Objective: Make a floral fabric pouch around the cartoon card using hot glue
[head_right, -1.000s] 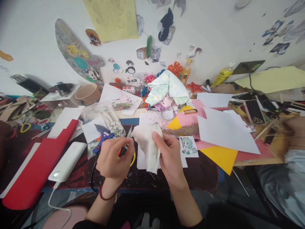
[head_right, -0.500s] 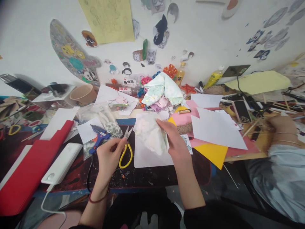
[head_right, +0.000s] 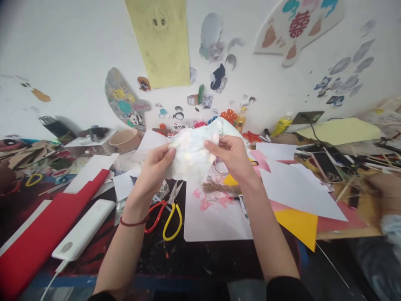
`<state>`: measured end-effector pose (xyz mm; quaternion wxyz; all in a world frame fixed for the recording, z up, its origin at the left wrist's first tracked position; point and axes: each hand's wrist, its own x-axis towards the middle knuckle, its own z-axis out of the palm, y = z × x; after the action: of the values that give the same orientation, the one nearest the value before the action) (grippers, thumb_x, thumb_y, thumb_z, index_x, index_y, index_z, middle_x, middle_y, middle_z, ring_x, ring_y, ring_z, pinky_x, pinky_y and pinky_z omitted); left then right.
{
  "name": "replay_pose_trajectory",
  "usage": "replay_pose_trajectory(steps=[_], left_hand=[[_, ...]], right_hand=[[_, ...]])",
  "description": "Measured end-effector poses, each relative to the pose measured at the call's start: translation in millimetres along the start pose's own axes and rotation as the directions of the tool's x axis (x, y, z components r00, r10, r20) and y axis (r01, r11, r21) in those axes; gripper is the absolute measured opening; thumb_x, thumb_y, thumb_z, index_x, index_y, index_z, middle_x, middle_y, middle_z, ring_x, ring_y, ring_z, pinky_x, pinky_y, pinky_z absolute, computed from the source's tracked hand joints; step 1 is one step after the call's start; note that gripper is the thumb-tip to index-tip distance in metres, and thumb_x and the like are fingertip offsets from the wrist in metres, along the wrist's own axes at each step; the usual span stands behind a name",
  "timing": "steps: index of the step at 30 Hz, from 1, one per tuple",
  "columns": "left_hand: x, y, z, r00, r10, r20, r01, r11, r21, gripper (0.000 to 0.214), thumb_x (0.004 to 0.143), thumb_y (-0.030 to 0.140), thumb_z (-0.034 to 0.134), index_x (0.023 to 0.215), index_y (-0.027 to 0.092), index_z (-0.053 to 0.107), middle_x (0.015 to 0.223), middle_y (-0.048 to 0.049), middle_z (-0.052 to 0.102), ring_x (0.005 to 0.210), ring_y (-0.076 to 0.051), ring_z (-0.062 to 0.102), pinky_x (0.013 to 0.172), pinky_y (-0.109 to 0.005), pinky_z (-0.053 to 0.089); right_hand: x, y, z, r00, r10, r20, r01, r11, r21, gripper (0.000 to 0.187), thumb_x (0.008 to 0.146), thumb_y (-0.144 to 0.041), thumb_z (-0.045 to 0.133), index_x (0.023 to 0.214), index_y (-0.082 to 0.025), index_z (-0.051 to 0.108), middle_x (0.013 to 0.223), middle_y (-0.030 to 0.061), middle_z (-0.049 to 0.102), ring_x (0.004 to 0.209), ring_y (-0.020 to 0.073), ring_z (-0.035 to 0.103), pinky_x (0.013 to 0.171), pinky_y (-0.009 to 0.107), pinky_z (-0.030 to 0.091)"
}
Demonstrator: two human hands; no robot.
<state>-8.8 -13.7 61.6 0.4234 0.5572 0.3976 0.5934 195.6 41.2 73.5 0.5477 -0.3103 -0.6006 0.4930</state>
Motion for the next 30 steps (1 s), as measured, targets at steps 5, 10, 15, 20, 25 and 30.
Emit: replay_pose_trajectory(steps=[5,10,15,20,25,30], left_hand=[[23,26,-17.3,0.989,0.057,0.137,-0.049,0.997,-0.061,0.024,0.086,0.041,0.071,0.086,0.017,0.068,0.070,0.0007,0.062,0.063,-0.012,0.056,0.062,-0.023,0.048],[31,37,-24.2,0.990,0.096,0.099,-0.103,0.993,0.061,0.027,0.089,0.039,0.068,0.074,0.017,0.063,0.067,0.0003,0.060,0.061,-0.012,0.054,0.056,-0.022,0.042],[26,39,-26.2,0.988,0.144,0.058,-0.153,0.965,0.211,0.028,0.091,0.041,0.062,0.073,0.018,0.061,0.064,0.0003,0.055,0.059,-0.013,0.051,0.053,-0.025,0.039],[18,45,-25.1,0.974,0.197,0.113,-0.226,0.883,0.411,0.026,0.093,0.038,0.060,0.078,0.017,0.066,0.067,-0.0006,0.060,0.059,-0.012,0.051,0.050,-0.024,0.036],[18,44,-19.3,0.962,0.215,0.170,-0.274,0.760,0.589,0.017,0.089,0.029,0.067,0.079,0.017,0.074,0.072,-0.0008,0.069,0.066,-0.013,0.055,0.057,-0.024,0.040],[25,38,-21.8,0.962,0.215,0.170,-0.274,0.742,0.612,0.020,0.084,0.032,0.073,0.071,0.017,0.073,0.065,0.0005,0.066,0.061,-0.012,0.052,0.054,-0.024,0.036]], right_hand=[[29,-9,8,0.974,-0.225,-0.015,0.224,0.973,-0.063,0.035,0.065,-0.051,0.088,0.068,-0.021,0.072,0.066,0.0013,0.065,0.069,0.0198,0.064,0.060,0.031,0.051],[33,-5,8,0.966,-0.257,-0.018,0.256,0.966,-0.047,0.022,0.072,-0.045,0.086,0.080,-0.026,0.079,0.077,0.0021,0.073,0.077,0.0218,0.068,0.070,0.034,0.056],[29,3,-2,0.978,-0.169,0.124,0.181,0.979,-0.089,0.025,0.073,-0.046,0.084,0.083,-0.024,0.080,0.083,0.0054,0.077,0.084,0.0278,0.073,0.076,0.040,0.059],[31,2,-8,0.967,-0.170,0.188,0.207,0.958,-0.197,0.035,0.074,-0.050,0.083,0.099,-0.025,0.080,0.091,0.0071,0.078,0.085,0.0266,0.072,0.070,0.036,0.058],[23,-12,12,0.922,-0.236,0.308,0.344,0.865,-0.365,0.027,0.074,-0.044,0.084,0.096,-0.028,0.080,0.095,0.0031,0.077,0.086,0.0208,0.068,0.075,0.032,0.054],[13,-17,35,0.928,-0.199,0.314,0.327,0.839,-0.434,0.026,0.079,-0.047,0.079,0.068,-0.023,0.075,0.063,-0.0002,0.066,0.059,0.0137,0.055,0.053,0.027,0.043]])
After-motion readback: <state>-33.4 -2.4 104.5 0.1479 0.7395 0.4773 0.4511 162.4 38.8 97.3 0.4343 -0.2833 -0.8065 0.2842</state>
